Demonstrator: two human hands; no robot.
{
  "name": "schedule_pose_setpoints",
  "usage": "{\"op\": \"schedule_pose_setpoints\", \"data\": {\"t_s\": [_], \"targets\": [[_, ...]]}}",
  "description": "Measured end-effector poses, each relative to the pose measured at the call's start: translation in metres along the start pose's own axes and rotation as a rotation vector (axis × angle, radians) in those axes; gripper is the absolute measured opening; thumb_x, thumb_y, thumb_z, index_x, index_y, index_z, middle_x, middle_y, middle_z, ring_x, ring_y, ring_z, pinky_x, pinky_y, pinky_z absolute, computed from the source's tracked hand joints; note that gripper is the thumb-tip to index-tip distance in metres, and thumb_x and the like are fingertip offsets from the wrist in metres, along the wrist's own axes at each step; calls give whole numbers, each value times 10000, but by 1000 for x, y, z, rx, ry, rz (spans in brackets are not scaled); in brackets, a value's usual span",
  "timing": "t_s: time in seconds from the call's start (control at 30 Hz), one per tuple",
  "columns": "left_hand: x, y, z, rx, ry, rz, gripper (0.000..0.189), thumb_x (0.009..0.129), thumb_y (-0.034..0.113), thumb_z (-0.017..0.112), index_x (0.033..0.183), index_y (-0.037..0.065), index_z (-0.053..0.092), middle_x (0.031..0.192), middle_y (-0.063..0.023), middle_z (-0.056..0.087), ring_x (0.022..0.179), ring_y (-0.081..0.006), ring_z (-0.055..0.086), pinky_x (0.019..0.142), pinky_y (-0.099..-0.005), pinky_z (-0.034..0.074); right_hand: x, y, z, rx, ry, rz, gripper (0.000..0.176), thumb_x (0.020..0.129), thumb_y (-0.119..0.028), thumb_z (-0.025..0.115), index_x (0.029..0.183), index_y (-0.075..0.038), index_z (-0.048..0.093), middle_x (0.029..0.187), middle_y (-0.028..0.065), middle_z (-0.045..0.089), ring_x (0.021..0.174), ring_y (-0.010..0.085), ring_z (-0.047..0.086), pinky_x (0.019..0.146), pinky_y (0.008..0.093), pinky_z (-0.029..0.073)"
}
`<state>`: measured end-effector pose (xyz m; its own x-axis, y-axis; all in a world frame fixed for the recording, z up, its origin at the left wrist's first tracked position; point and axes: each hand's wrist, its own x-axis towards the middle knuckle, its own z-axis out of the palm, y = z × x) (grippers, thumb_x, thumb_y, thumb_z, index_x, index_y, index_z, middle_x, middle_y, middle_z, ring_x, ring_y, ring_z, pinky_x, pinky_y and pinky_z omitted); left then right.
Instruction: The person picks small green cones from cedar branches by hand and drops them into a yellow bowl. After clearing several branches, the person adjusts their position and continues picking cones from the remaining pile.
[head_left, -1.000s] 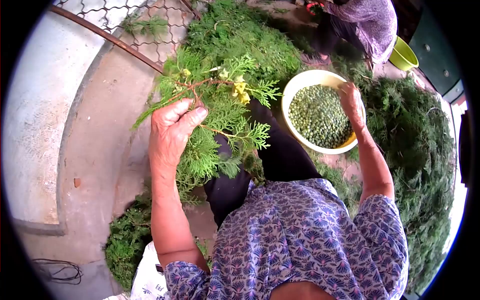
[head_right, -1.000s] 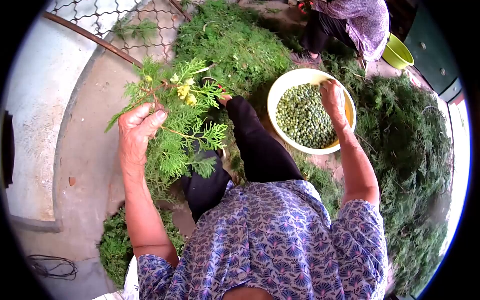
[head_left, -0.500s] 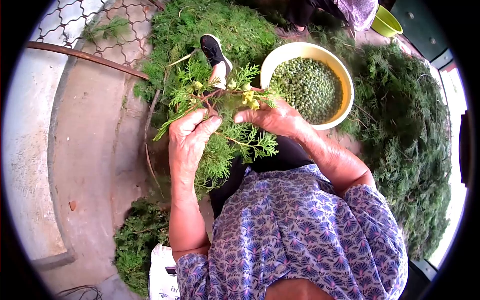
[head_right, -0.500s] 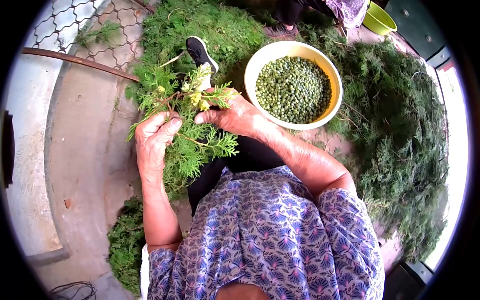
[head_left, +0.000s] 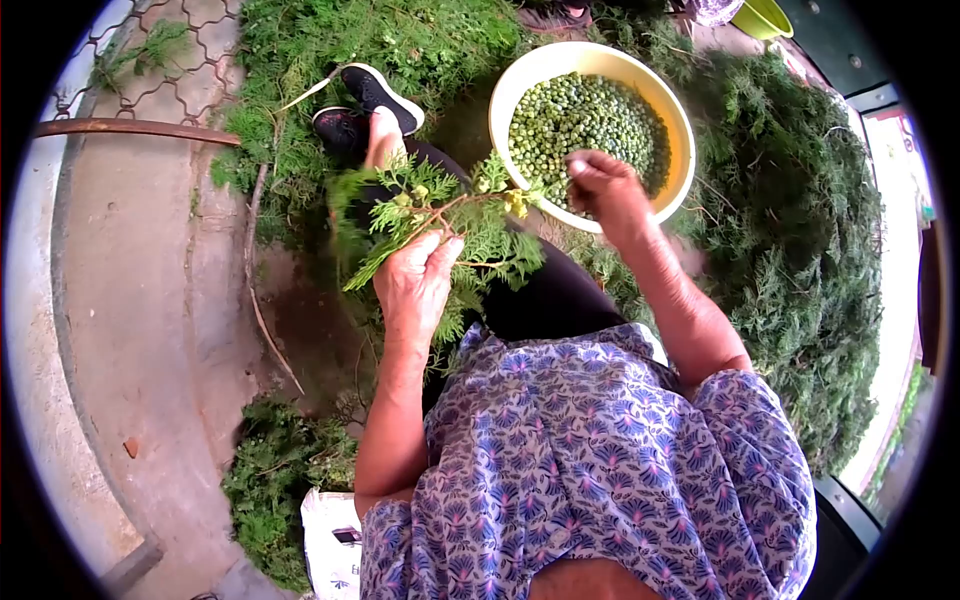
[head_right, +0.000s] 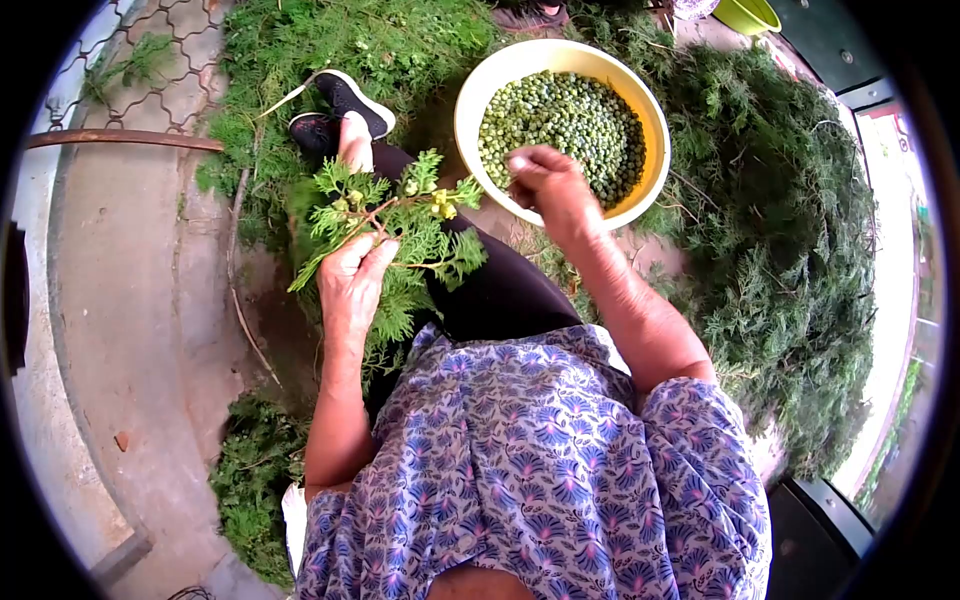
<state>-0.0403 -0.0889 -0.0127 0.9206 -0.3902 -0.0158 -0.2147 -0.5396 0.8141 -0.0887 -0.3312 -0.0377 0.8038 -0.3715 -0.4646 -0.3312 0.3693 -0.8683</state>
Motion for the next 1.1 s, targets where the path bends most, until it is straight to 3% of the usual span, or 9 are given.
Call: {"op": "schedule_pose_setpoints", "data": {"t_s": [0.1,0.17,0.23,0.37,0.43,0.6,0.7,0.83,1.1], "targets": [[3,-3,23,140,-60,-84,210,762,175,659,871,-3,639,719,-99,619,621,-180,573,616,-270,455,33,15,-50,106,122,-76,258,808,-33,582,1066,-50,566,894,81,605,760,181,611,715,295,505],[4,-23,46,183,83,200,222,744,178,676,892,16,642,773,-100,639,691,-236,601,670,-306,473,49,25,-65,-840,451,-476,396,757,-38,632,1139,-77,536,977,116,592,883,247,594,804,323,489],[5,-34,56,160,46,203,284,736,185,668,988,67,609,813,-116,629,711,-266,602,666,-342,480,53,25,-69,-936,533,-545,453,739,-49,649,1170,-114,530,1045,131,584,950,241,584,839,327,478],[7,-46,45,-101,-276,-288,297,783,121,633,1057,16,583,943,-134,640,814,-200,607,757,-296,472,19,13,-8,-728,197,-587,248,791,-15,589,1029,-83,610,937,93,629,815,174,626,718,282,528],[2,-71,50,-692,-209,-466,275,788,66,601,1053,-2,583,962,-105,641,820,-163,599,770,-280,463,8,21,19,-309,-17,-417,194,815,43,522,976,-19,609,869,82,629,722,129,619,625,239,537],[4,-75,49,-636,-147,-263,197,709,-63,526,880,-12,611,855,-64,643,742,-120,580,682,-260,450,-7,50,45,-310,-284,-285,182,808,83,503,903,-7,629,774,80,626,659,130,613,610,235,535],[8,-64,42,-699,-200,-453,314,702,-99,532,1000,-19,591,911,-55,616,825,-129,561,777,-245,430,-17,51,58,-536,-604,-355,194,782,86,515,921,12,630,793,115,623,596,142,607,543,247,512],[5,-65,51,-919,-8,-380,313,693,-126,517,975,-14,591,898,-56,608,787,-116,559,720,-244,455,-14,62,74,-569,-300,-241,209,772,74,514,956,32,604,806,146,612,582,161,614,499,275,493],[-9,-89,51,174,34,-61,165,712,-17,587,873,-30,551,906,-153,570,762,-283,575,704,-351,465,11,88,65,-815,-261,-560,178,769,-23,585,942,-29,627,846,91,528,687,196,588,609,304,476]]}}
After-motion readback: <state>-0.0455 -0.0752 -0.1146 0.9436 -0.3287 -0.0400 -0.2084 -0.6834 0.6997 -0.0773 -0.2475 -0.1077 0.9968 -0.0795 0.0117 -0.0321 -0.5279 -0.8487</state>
